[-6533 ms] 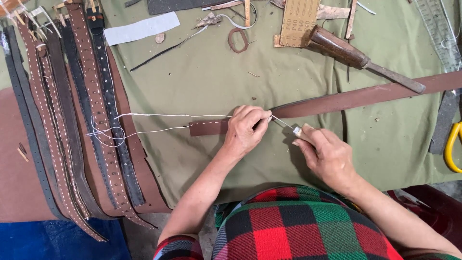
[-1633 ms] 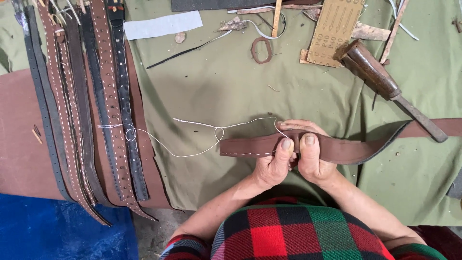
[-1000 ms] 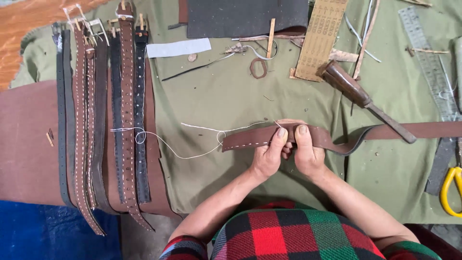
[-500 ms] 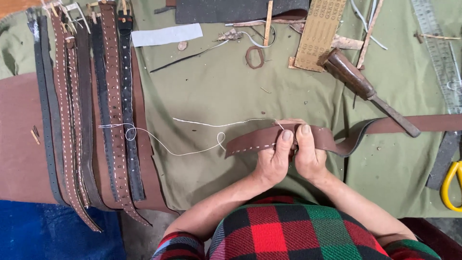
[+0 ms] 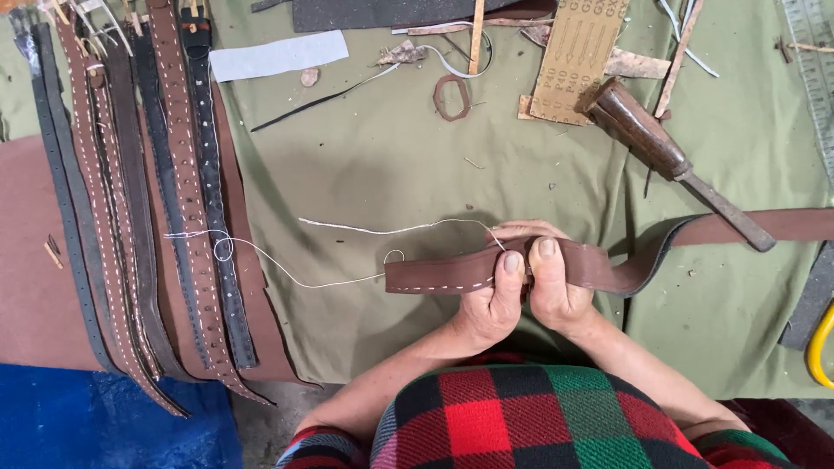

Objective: Hand-stitching a leather belt using an awl, needle, and thread, followed by tapping the stitches with a wooden tool.

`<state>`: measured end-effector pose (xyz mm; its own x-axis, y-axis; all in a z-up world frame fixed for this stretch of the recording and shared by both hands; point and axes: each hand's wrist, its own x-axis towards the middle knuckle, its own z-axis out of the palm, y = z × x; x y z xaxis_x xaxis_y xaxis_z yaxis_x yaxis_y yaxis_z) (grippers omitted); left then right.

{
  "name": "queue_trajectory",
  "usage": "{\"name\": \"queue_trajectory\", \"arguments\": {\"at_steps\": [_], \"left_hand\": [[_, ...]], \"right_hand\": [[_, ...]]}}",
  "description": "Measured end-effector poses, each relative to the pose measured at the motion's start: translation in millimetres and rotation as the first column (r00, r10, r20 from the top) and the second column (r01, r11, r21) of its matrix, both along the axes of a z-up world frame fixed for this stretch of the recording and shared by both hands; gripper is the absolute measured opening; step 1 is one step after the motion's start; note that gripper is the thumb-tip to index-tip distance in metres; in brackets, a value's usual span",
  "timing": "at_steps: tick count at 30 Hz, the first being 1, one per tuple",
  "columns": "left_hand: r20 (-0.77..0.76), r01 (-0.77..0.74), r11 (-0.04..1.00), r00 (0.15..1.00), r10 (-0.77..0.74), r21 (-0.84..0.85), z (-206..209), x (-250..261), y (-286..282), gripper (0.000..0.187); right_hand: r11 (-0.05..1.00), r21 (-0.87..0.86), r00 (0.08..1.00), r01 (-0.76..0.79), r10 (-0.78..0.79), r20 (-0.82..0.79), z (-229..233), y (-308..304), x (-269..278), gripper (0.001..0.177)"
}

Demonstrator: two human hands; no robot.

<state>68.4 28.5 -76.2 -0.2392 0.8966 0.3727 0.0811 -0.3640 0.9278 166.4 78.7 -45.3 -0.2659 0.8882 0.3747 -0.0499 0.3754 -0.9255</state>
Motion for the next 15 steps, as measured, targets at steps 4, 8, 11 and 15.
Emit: {"name": "queue_trajectory", "arguments": {"at_steps": [4,8,11,15], "left_hand": [[0.024,0.003,1.000,1.000,-0.004,0.012,6,3,2,0.031],[-0.063,-0.009,1.000,0.998,0.011,0.023,4,-4,3,0.029],[-0.112,-0.124,0.992,0.986,0.123,-0.005,9,3,-1,0.026],[0.093,-0.024,0.918,0.994,0.066,-0.395,36,-2,2,0.037]], "right_hand": [[1.000,0.018,1.000,-0.002,0.003,-0.004,-1,0,1,0.048],[0.996,0.085,1.000,0.012,-0.010,-0.026,-25,4,1,0.044],[0.998,0.064,1.000,0.017,-0.018,0.008,-18,3,3,0.044],[0.995,-0.092,1.000,-0.024,0.025,0.004,-64,-13,17,0.049]]}}
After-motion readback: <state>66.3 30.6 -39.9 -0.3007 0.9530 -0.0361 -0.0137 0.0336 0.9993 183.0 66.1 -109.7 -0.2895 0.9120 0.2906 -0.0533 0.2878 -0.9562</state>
